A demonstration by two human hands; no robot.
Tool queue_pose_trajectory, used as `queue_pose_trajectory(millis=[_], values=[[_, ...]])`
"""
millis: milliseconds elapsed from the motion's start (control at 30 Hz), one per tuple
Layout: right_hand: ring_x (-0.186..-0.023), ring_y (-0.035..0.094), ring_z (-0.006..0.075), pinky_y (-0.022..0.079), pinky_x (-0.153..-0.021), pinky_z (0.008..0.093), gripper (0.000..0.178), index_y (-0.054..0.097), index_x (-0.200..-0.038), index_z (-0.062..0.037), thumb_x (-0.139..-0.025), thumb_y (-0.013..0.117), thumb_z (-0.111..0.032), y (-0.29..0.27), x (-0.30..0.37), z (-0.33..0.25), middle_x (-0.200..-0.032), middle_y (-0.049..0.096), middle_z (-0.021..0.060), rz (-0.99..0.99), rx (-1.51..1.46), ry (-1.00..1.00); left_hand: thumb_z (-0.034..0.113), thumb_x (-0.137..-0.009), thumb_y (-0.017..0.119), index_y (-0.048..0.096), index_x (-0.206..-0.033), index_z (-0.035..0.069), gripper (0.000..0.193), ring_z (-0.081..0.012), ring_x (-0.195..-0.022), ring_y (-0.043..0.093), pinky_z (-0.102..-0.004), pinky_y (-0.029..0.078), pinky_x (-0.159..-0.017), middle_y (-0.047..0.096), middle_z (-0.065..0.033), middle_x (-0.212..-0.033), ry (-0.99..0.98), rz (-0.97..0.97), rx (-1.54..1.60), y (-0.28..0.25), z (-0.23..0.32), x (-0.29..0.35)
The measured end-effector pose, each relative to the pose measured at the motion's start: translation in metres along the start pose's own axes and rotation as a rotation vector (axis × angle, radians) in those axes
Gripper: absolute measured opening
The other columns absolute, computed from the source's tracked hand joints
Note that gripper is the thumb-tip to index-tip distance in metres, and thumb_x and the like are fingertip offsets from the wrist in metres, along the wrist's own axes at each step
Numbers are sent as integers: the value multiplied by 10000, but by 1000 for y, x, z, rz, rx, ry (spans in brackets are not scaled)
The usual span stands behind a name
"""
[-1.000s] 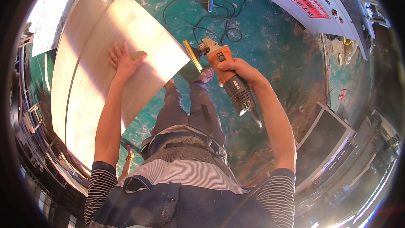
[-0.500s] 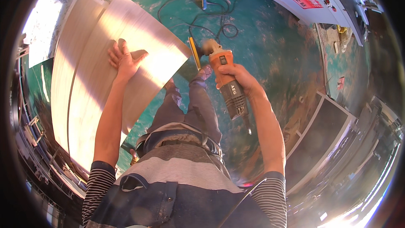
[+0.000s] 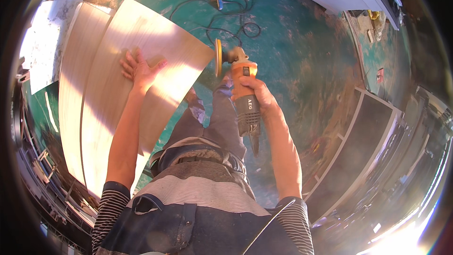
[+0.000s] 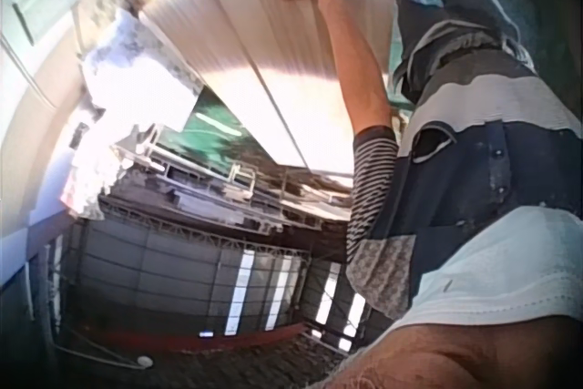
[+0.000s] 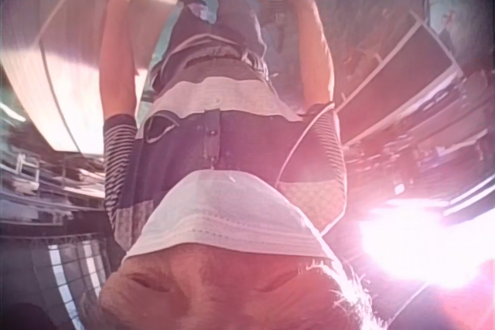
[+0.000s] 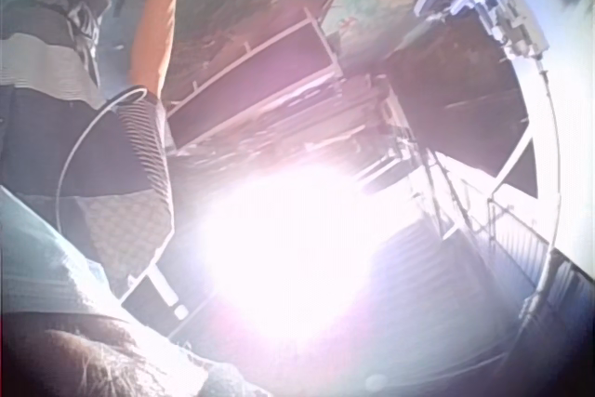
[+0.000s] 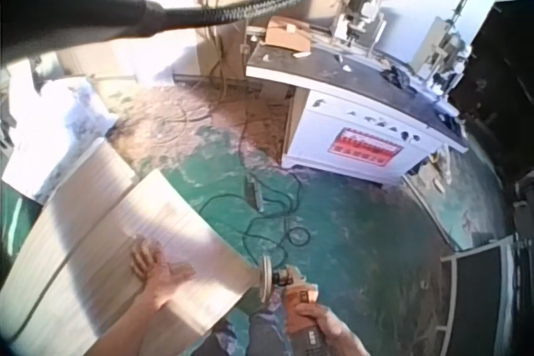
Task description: The person uses an orbital sander to smooth the surface of a large wooden board. They move the sander across the board's surface and edges, occasionally pausing to adjust their grip or position.
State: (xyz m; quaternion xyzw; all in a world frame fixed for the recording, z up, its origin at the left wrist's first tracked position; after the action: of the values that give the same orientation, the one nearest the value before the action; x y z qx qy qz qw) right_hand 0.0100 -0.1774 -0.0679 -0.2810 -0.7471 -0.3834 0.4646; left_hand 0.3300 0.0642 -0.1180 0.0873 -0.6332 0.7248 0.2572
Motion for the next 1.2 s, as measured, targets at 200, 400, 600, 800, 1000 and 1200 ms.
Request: queue_pose_trajectory(millis=[200, 400, 600, 800, 1000, 1200], values=[[-733, 713, 274, 609, -667, 399, 483, 613, -1110, 54, -898, 670, -377, 9, -6, 16, -909, 693, 179, 14, -142, -29, 766, -703, 755, 201, -1613, 89, 1262, -553, -1508, -118, -680, -48, -1187, 10, -272, -1669, 23, 60, 9, 4, 6, -7], [-751, 716, 284, 611, -645, 409, 427, 584, -1143, 50, -936, 625, -321, 21, -10, 29, -909, 685, 173, 23, -286, -36, 764, -706, 753, 211, -1608, 84, 1253, -559, -1507, -95, -689, -30, -1184, 28, -271, -1664, 17, 53, -38, 7, 11, -11], [-754, 717, 280, 613, -644, 406, 467, 583, -1147, 54, -927, 644, -353, 17, -3, 25, -901, 687, 177, 26, -293, -50, 774, -699, 751, 210, -1608, 94, 1258, -554, -1508, -107, -687, -34, -1185, 17, -260, -1669, 7, 46, -29, 7, 2, -10], [-745, 717, 269, 619, -640, 394, 533, 574, -1186, 55, -880, 712, -359, -1, 14, -11, -917, 695, 184, -22, -29, 13, 743, -721, 766, 184, -1607, 128, 1226, -549, -1504, -128, -684, -29, -1187, -8, -238, -1670, 2, 60, -14, -5, -20, 14], [-740, 714, 254, 612, -654, 361, 524, 578, -1179, 41, -860, 737, -343, -9, 7, -56, -911, 697, 174, -123, 313, 56, 660, -777, 782, 168, -1602, 125, 1159, -582, -1487, -75, -719, 7, -1167, -3, -224, -1660, 116, 207, 11, -15, -23, 37], [-724, 707, 227, 600, -650, 335, 480, 582, -1140, 20, -852, 740, -331, -4, -7, -73, -891, 683, 148, -211, 506, 65, 656, -778, 780, 221, -1596, 93, 1139, -572, -1497, -78, -711, -4, -1174, -8, -244, -1665, 59, 148, -10, -16, -22, 43]])
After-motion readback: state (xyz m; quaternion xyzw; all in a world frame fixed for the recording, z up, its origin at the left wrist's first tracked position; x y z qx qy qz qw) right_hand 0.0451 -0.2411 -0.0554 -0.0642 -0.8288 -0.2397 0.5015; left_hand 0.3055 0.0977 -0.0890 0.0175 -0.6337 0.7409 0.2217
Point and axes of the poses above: each hand's wrist, its own x-axis away from the middle knuckle, its own y-axis out of the palm, z = x × y, the point moved 9 cm from there along -x, towards the middle knuckle
